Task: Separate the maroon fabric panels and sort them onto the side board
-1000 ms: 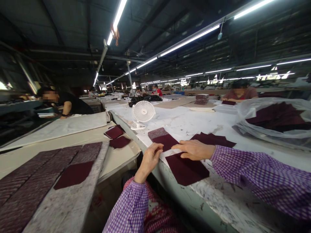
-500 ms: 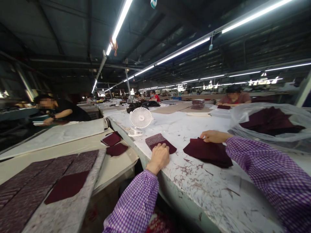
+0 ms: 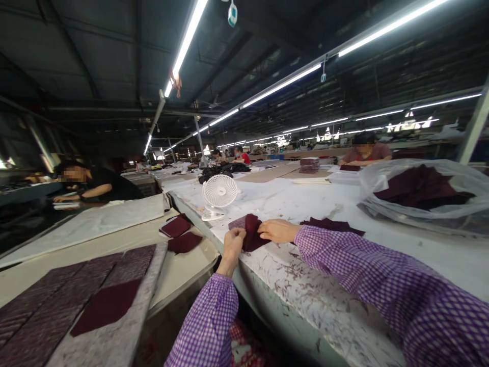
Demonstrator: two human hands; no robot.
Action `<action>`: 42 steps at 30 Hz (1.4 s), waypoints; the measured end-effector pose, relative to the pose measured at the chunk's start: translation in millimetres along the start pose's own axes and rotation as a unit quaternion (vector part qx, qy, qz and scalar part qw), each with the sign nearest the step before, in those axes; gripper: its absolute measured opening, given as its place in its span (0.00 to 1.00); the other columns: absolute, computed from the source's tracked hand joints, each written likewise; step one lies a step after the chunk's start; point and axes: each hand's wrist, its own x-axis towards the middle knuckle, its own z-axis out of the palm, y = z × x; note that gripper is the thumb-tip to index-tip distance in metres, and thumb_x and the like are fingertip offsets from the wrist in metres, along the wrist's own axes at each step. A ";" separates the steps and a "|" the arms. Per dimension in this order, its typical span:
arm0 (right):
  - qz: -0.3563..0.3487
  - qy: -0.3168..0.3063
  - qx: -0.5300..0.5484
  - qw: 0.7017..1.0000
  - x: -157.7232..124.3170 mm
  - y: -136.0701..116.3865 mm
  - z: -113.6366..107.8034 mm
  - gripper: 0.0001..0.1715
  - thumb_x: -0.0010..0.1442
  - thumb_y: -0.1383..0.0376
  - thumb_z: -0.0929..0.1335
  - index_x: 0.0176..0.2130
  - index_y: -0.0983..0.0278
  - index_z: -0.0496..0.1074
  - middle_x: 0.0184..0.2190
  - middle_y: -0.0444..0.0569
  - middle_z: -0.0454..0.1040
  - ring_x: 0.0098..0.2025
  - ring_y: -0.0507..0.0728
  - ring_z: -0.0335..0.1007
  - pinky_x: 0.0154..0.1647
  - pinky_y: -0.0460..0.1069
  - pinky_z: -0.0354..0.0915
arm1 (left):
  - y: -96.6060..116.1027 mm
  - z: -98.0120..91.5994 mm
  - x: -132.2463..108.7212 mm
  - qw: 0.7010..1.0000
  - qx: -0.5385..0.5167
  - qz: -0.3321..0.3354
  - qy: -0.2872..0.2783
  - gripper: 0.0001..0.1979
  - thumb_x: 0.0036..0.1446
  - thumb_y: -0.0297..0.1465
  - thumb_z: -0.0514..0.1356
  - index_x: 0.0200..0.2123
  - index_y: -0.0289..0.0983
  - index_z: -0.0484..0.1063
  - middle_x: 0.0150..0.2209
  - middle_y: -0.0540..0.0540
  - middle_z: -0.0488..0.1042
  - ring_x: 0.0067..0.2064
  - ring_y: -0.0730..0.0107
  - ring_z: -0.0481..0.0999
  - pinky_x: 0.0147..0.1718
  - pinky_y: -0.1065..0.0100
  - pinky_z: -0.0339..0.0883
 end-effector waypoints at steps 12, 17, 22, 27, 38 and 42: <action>0.066 -0.022 0.108 0.992 6.7 3.1 12.4 0.21 0.58 0.62 0.64 0.49 0.68 0.70 0.51 0.57 0.68 0.52 0.63 0.61 0.56 0.56 0.53 | 48.2 -93.2 -20.4 0.935 -0.231 0.064 0.260 0.05 0.50 0.26 0.53 0.31 0.35 0.66 0.23 0.53 0.67 0.25 0.76 0.68 0.25 0.75 0.64; 0.093 -0.064 0.248 0.962 -16.9 -7.7 -10.9 0.29 0.66 0.54 0.53 0.51 0.72 0.66 0.45 0.60 0.73 0.42 0.58 0.70 0.44 0.51 0.65 | 39.7 -40.6 -64.8 0.980 0.040 0.146 0.126 0.05 0.51 0.32 0.54 0.29 0.36 0.66 0.22 0.54 0.65 0.22 0.76 0.64 0.22 0.75 0.57; 0.196 -0.127 0.546 0.805 -62.3 -23.2 -33.1 0.45 0.60 0.39 0.50 0.58 0.72 0.56 0.42 0.63 0.72 0.33 0.56 0.71 0.31 0.50 0.69 | 34.6 -1.8 -115.3 0.940 0.227 0.210 -0.143 0.06 0.53 0.25 0.51 0.31 0.37 0.67 0.35 0.46 0.73 0.39 0.67 0.71 0.41 0.65 0.63; 0.194 -0.107 0.517 0.827 -90.2 -17.3 -27.2 0.44 0.48 0.56 0.72 0.59 0.67 0.57 0.41 0.53 0.70 0.32 0.52 0.67 0.28 0.46 0.66 | 44.7 0.6 -143.2 0.890 0.293 0.214 -0.277 0.07 0.56 0.29 0.53 0.33 0.38 0.71 0.34 0.47 0.74 0.37 0.67 0.71 0.39 0.66 0.64; 0.104 -0.044 0.278 0.954 -97.5 -0.6 -27.6 0.28 0.51 0.68 0.66 0.52 0.71 0.66 0.29 0.48 0.74 0.29 0.52 0.68 0.33 0.47 0.63 | 25.7 38.8 -79.9 0.835 0.424 0.270 -0.225 0.11 0.56 0.27 0.57 0.39 0.42 0.77 0.35 0.48 0.74 0.41 0.64 0.70 0.41 0.66 0.62; 0.090 0.000 0.168 0.982 -101.7 11.0 -30.1 0.15 0.56 0.68 0.62 0.41 0.68 0.75 0.32 0.50 0.76 0.32 0.53 0.70 0.36 0.47 0.62 | 13.9 44.5 -78.9 0.827 0.446 0.278 -0.199 0.11 0.57 0.28 0.56 0.37 0.44 0.78 0.34 0.48 0.72 0.40 0.65 0.69 0.40 0.67 0.62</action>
